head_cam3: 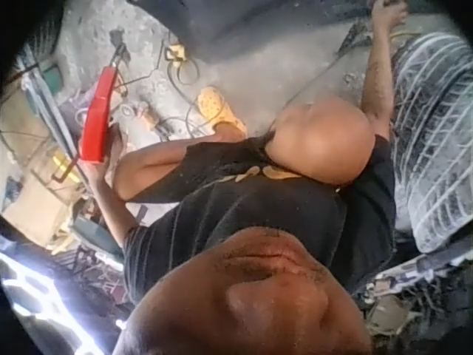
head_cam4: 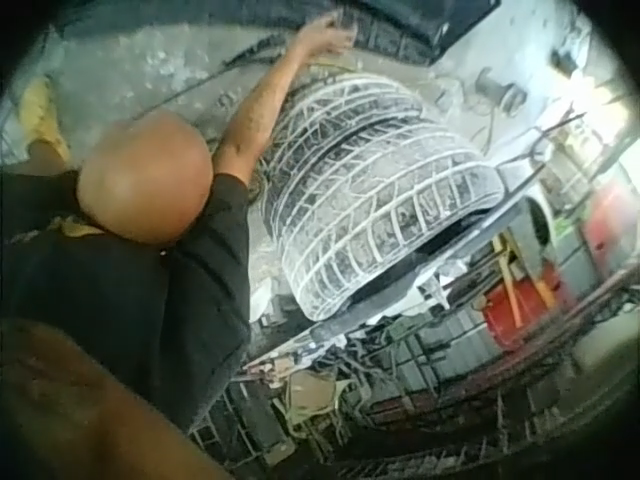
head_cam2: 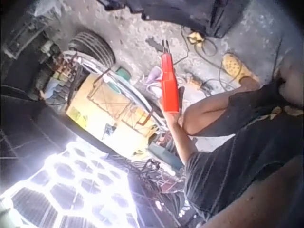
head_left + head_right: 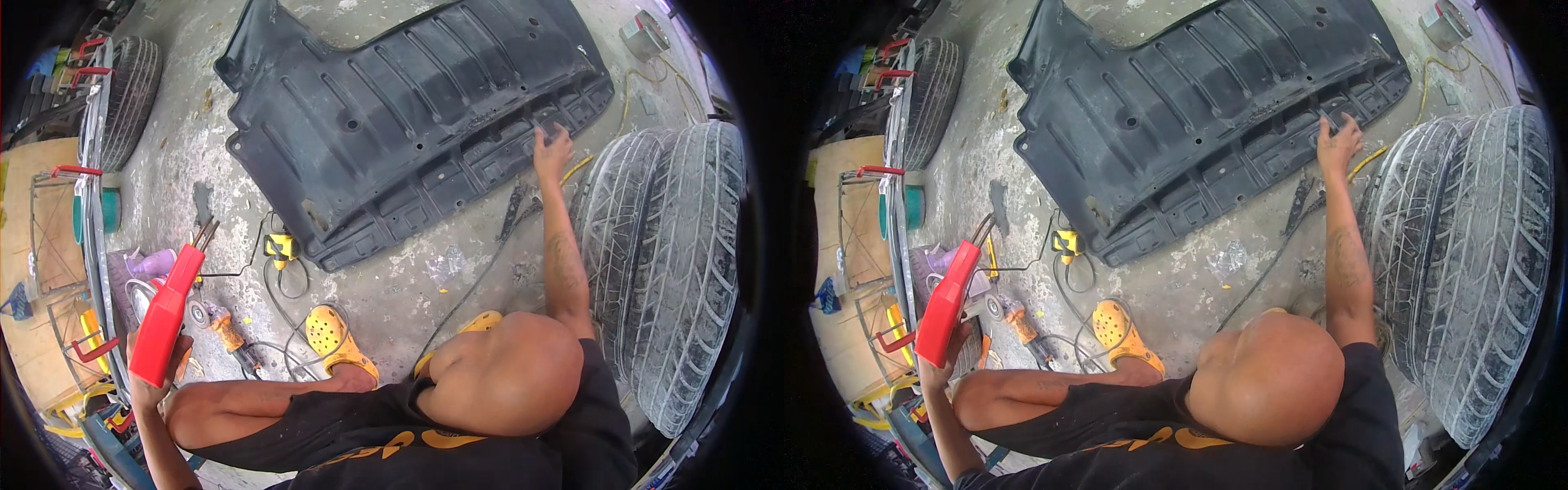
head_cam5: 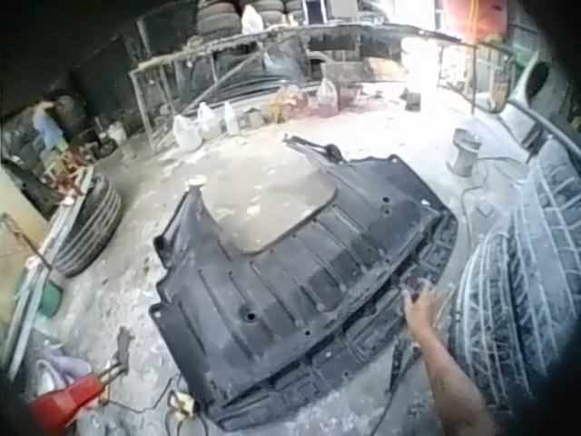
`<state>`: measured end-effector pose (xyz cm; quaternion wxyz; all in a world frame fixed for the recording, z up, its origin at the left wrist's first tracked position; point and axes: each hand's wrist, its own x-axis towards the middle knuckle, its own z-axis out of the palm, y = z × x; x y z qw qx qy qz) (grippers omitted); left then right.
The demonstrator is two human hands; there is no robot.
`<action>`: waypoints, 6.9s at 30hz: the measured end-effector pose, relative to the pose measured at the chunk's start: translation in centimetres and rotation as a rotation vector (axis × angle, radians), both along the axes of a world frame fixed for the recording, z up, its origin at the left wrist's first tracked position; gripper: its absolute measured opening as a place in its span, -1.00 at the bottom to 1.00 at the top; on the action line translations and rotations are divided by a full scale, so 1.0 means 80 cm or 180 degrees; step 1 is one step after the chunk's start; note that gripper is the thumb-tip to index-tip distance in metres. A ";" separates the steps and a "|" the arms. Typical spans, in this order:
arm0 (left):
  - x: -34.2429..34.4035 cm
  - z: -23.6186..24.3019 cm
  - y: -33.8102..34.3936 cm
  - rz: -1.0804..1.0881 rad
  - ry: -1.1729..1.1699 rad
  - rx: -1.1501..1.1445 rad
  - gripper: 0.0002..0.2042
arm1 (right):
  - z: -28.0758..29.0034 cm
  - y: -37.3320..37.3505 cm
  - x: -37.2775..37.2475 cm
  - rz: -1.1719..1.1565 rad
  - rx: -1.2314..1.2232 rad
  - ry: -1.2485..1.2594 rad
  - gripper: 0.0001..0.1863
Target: Using a hot stapler tool to repair a crack in a black plastic automotive panel.
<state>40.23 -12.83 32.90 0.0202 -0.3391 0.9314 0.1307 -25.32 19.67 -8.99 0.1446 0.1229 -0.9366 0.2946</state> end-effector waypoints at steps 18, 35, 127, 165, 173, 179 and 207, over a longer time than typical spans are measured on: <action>-0.022 0.006 -0.037 0.1134 0.0845 0.0236 -0.75 | 0.159 -0.100 0.179 0.3895 0.1412 -0.3052 -0.69; -0.118 -0.196 -0.050 0.0049 0.1833 0.1911 -0.78 | 0.163 -0.132 0.411 0.4884 0.2859 -0.2910 -0.71; -0.067 -0.276 -0.019 0.0992 0.1546 0.2957 -0.68 | 0.128 -0.191 0.344 0.3876 0.2358 0.0001 -0.67; -0.064 -0.295 0.001 -0.0940 0.1594 0.2775 -0.70 | 0.199 -0.218 0.391 0.1603 -0.2472 -0.4858 -0.76; -0.054 -0.314 -0.007 -0.1417 0.1550 0.2325 -0.65 | 0.254 -0.216 0.374 0.1977 -0.1952 -0.4747 -0.76; -0.032 -0.316 -0.009 -0.1199 0.1562 0.1862 -0.76 | 0.250 -0.228 0.386 0.1885 -0.2088 -0.4818 -0.75; -0.045 -0.306 -0.014 -0.0906 0.1761 0.2251 -0.73 | 0.275 -0.228 0.383 0.1975 -0.1956 -0.4782 -0.78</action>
